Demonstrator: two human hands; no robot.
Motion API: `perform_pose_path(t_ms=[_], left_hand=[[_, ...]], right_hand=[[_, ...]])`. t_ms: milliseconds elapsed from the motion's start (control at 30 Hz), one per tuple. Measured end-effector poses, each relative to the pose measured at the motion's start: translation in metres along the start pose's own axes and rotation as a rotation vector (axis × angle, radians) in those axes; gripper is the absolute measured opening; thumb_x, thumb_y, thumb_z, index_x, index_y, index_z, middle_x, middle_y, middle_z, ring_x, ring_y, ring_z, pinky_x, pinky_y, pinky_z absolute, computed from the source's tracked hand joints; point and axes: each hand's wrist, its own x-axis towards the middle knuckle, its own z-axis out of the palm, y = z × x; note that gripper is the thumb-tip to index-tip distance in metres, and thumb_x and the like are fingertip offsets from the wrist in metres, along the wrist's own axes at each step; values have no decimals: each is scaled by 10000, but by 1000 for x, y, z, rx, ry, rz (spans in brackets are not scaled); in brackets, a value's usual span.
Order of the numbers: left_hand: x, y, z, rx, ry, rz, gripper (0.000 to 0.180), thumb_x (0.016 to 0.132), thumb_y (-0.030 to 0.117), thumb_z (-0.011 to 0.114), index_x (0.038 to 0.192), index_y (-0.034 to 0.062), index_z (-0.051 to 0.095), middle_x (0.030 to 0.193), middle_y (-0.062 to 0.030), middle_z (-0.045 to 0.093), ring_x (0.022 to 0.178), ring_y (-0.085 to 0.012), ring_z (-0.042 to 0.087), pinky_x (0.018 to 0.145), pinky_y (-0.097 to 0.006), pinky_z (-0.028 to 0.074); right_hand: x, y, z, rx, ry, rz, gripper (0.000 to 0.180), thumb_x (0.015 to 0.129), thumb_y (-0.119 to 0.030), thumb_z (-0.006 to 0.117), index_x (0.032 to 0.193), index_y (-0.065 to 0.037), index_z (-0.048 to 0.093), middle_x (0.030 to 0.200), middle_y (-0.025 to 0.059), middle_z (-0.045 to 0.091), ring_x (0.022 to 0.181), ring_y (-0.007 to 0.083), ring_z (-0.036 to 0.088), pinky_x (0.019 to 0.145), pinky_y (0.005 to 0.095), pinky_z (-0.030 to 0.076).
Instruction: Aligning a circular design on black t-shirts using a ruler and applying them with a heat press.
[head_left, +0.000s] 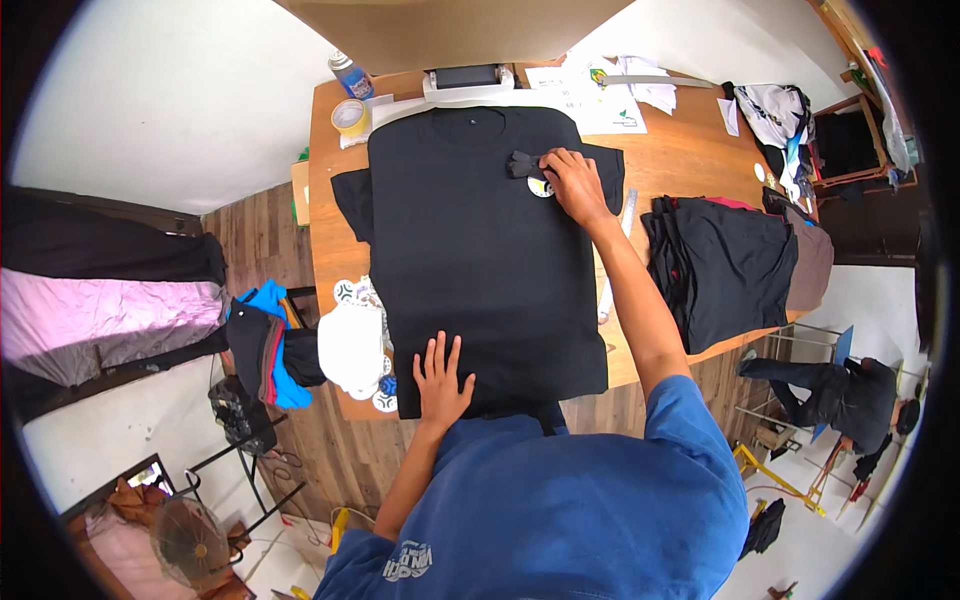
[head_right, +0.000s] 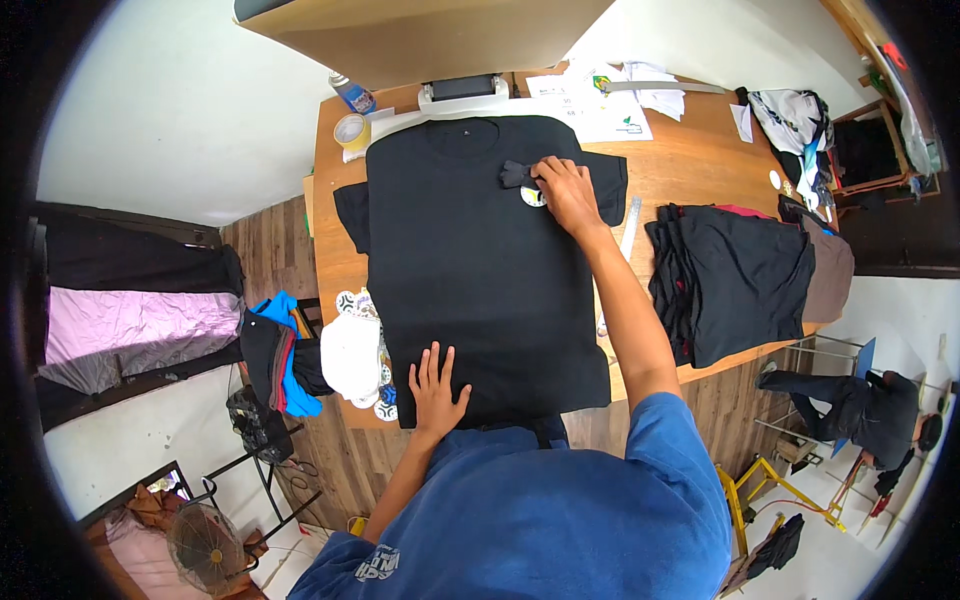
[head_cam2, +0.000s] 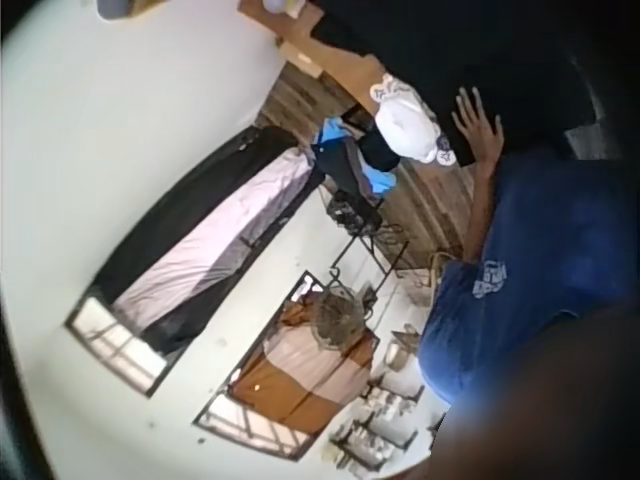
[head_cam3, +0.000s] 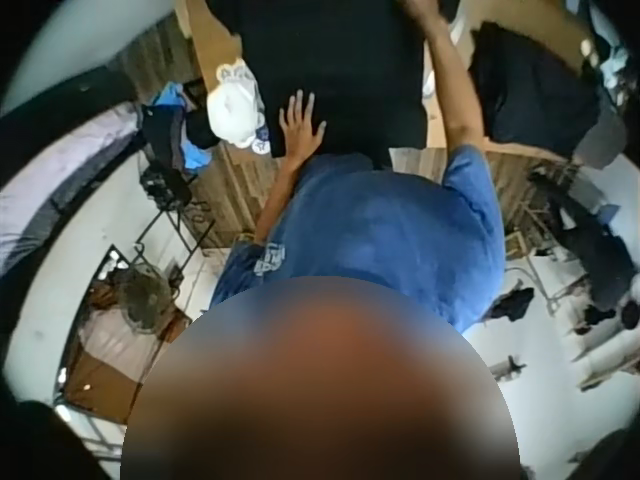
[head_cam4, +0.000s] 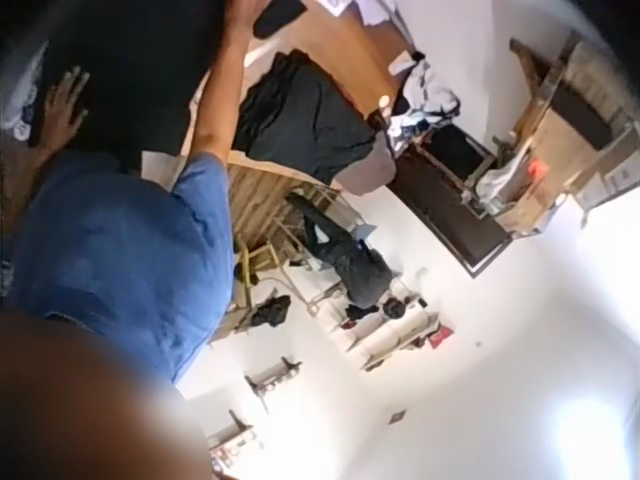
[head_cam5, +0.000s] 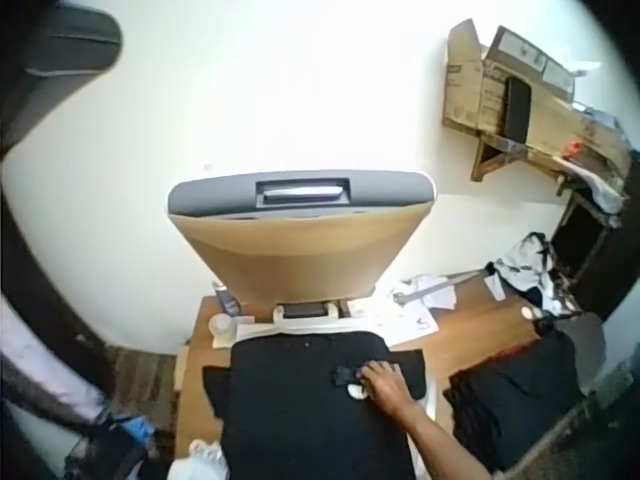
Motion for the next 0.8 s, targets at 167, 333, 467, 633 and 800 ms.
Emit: perform_pose_path(t_ms=[167,333,467,633,800], left_hand=[[1,0,0,-6,-7,-9,837,916,329,706,1638,123,334,1711,-186,231,1570,-383,218,1246,-608,132],[1,1,0,-69,-69,18,835,920,330,703,1639,125,331,1713,-186,225,1570,-385,216,1246,-610,128],[0,0,0,-15,-10,-6,832,924,334,698,1640,124,329,1714,-186,223,1571,-387,213,1247,-610,126],[1,-1,-1,-52,-85,27,839,924,345,698,1642,123,325,1716,-184,217,1572,-385,210,1247,-607,126],[0,0,0,-22,-8,0,852,918,347,706,1645,124,319,1719,-180,214,1576,-381,204,1246,-609,125]], right_hand=[[2,-5,-13,-54,-46,115,194,924,-56,701,1102,-111,645,1084,65,634,1048,288,617,866,409,445],[-4,-20,-9,212,146,251,185,886,-95,754,1026,-35,648,969,153,623,864,369,643,758,464,516],[-9,-26,4,221,208,421,195,872,-109,768,987,-5,650,939,190,629,823,406,661,736,480,545],[-17,-26,27,263,240,380,199,859,-111,776,964,-4,646,866,176,604,774,368,626,709,462,526],[-17,-20,29,222,192,386,206,862,-110,770,984,-12,634,882,174,608,796,367,628,734,462,531]])
